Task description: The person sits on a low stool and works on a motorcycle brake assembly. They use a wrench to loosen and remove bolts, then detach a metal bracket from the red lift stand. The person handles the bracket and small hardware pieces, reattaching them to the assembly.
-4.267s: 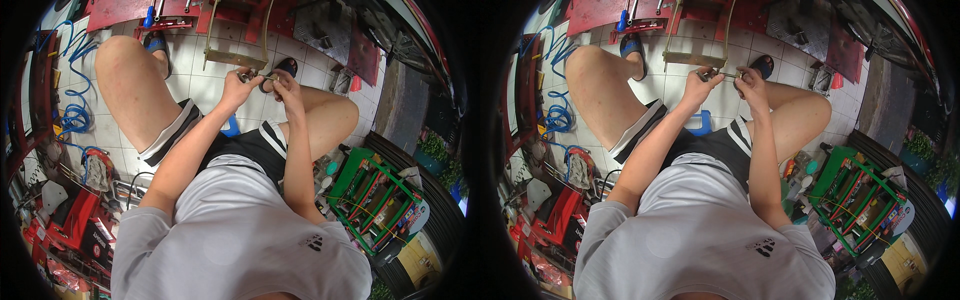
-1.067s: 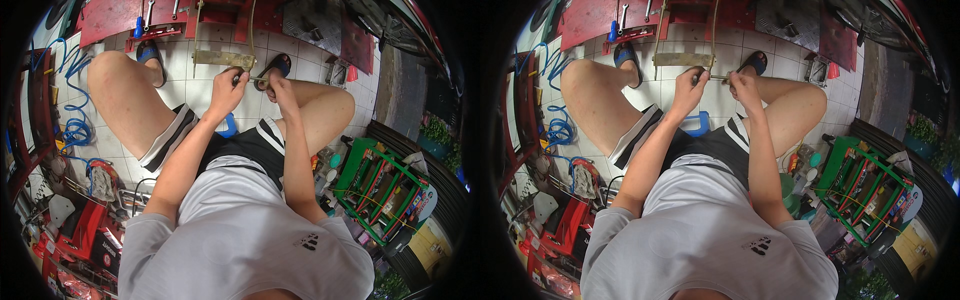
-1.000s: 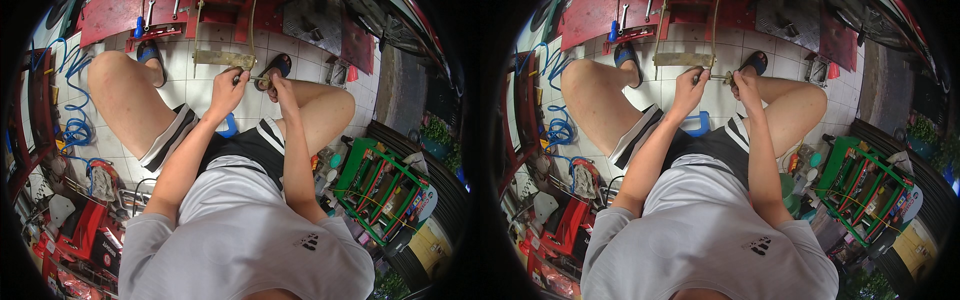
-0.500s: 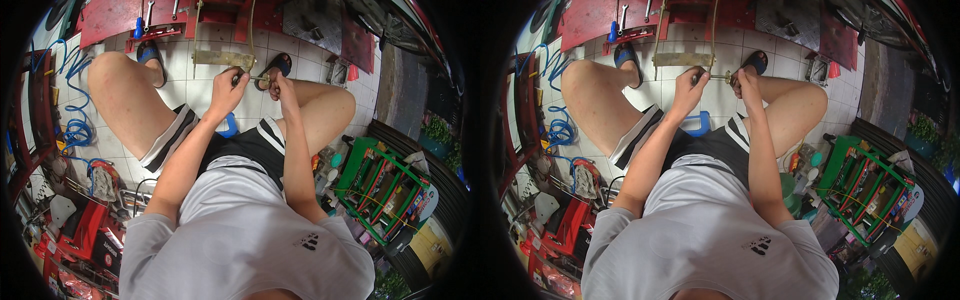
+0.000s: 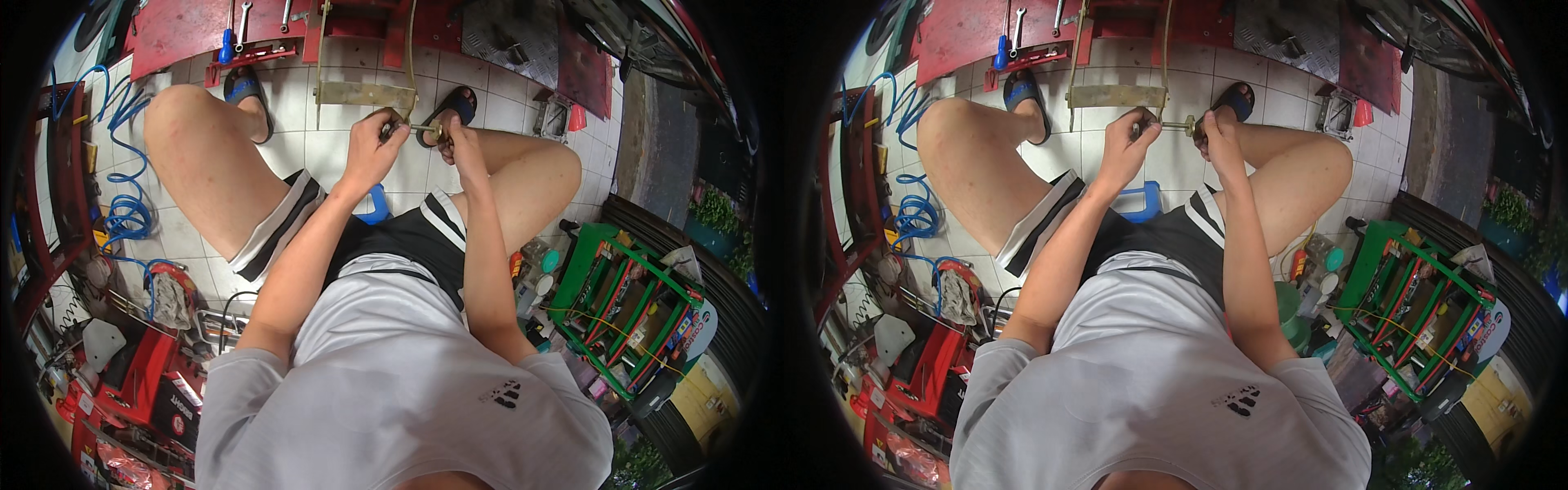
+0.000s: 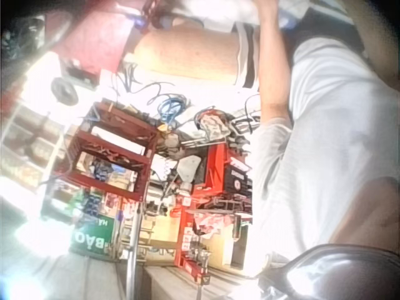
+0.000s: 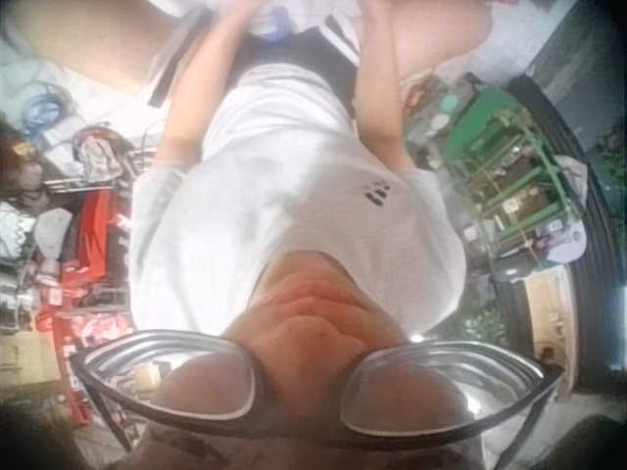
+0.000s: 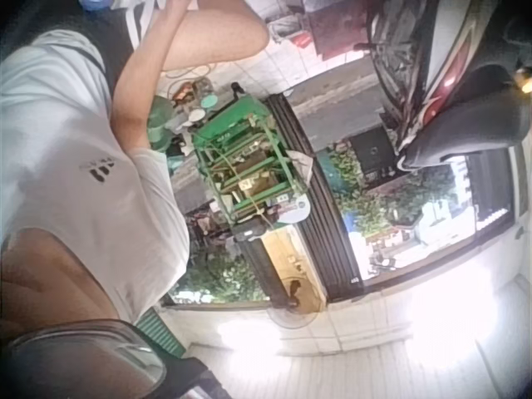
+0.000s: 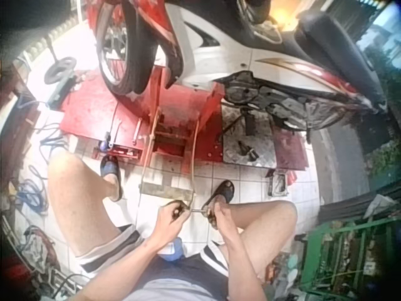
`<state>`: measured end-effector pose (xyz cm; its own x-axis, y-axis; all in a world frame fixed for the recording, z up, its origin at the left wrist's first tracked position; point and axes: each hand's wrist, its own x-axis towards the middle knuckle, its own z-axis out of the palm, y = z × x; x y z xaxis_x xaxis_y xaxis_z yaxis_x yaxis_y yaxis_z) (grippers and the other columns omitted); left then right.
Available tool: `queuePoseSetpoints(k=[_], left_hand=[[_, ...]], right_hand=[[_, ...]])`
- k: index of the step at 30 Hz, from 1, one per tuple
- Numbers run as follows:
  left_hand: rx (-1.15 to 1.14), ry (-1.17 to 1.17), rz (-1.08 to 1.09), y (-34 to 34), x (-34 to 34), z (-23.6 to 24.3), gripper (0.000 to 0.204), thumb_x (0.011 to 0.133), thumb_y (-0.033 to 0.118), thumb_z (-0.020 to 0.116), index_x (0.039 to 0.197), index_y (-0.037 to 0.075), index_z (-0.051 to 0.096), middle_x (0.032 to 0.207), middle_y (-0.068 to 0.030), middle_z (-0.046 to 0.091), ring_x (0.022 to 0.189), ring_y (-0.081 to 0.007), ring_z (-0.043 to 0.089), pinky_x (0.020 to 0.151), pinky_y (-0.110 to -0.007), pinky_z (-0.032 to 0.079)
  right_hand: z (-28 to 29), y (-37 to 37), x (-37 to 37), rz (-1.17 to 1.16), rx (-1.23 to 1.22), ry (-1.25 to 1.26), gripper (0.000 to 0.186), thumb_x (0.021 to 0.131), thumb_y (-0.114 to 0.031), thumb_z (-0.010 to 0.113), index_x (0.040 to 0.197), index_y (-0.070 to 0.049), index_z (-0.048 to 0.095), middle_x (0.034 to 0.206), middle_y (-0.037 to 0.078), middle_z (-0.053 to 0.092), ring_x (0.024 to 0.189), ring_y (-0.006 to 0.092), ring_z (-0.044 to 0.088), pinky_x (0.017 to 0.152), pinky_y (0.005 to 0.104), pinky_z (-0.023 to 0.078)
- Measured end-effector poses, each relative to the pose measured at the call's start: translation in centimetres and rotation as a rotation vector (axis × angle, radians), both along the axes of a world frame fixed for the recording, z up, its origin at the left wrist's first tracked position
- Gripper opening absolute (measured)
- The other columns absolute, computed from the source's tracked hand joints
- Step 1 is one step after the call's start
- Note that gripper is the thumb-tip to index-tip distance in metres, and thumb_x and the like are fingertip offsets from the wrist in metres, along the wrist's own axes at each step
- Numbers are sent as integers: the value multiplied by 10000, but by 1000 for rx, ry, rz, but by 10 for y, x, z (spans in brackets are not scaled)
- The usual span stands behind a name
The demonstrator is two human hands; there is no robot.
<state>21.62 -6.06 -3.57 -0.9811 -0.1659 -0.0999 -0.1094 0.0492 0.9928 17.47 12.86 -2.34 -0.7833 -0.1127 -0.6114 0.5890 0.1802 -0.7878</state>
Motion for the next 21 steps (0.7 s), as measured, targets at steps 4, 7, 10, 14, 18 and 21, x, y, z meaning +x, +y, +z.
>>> queuePoseSetpoints(k=[4, 7, 10, 14, 18, 21], left_hand=[[3, 19, 23, 0, 1, 0, 223, 799, 183, 649, 816, -39, 624, 645, -131, 578, 550, -183, 505, 535, -315, 404], [-3, 37, 15, 2, 1, -2, 222, 800, 181, 648, 814, -40, 622, 642, -126, 574, 548, -178, 499, 531, -311, 402], [1, 30, 22, 1, 0, -1, 221, 800, 177, 651, 814, -41, 621, 640, -122, 572, 549, -173, 496, 529, -309, 398], [6, 8, 22, 1, 1, -2, 223, 800, 176, 660, 816, -43, 621, 638, -118, 569, 547, -170, 486, 527, -309, 392], [-19, 25, 35, 1, 1, -5, 237, 802, 187, 667, 838, -43, 625, 625, -115, 556, 542, -171, 474, 523, -311, 386], [-63, -4, 48, 3, -1, 0, 275, 814, 230, 685, 866, -37, 641, 590, -95, 517, 528, -164, 456, 514, -316, 380]], right_hand=[[12, -11, 5, 119, -38, 168, 329, 995, -345, 491, 925, -36, 579, 704, 17, 537, 550, 54, 455, 477, 203, 339], [-1, 7, 1, 112, 5, 22, 333, 996, -351, 484, 956, -32, 570, 728, 33, 555, 565, 58, 473, 487, 195, 347], [3, -1, 5, 106, -97, 154, 339, 994, -353, 485, 991, -25, 569, 747, 43, 569, 569, 62, 491, 490, 193, 362], [7, -3, 0, 151, -4, 56, 323, 986, -313, 520, 1033, 1, 582, 734, 33, 561, 565, 70, 494, 503, 207, 394], [17, -11, 5, 95, -106, 189, 323, 979, -296, 553, 1020, 20, 607, 710, 21, 545, 561, 74, 491, 510, 216, 408], [1, 0, 0, 216, -91, 164, 320, 985, -294, 540, 977, 16, 618, 713, 20, 547, 568, 78, 501, 504, 224, 402]])
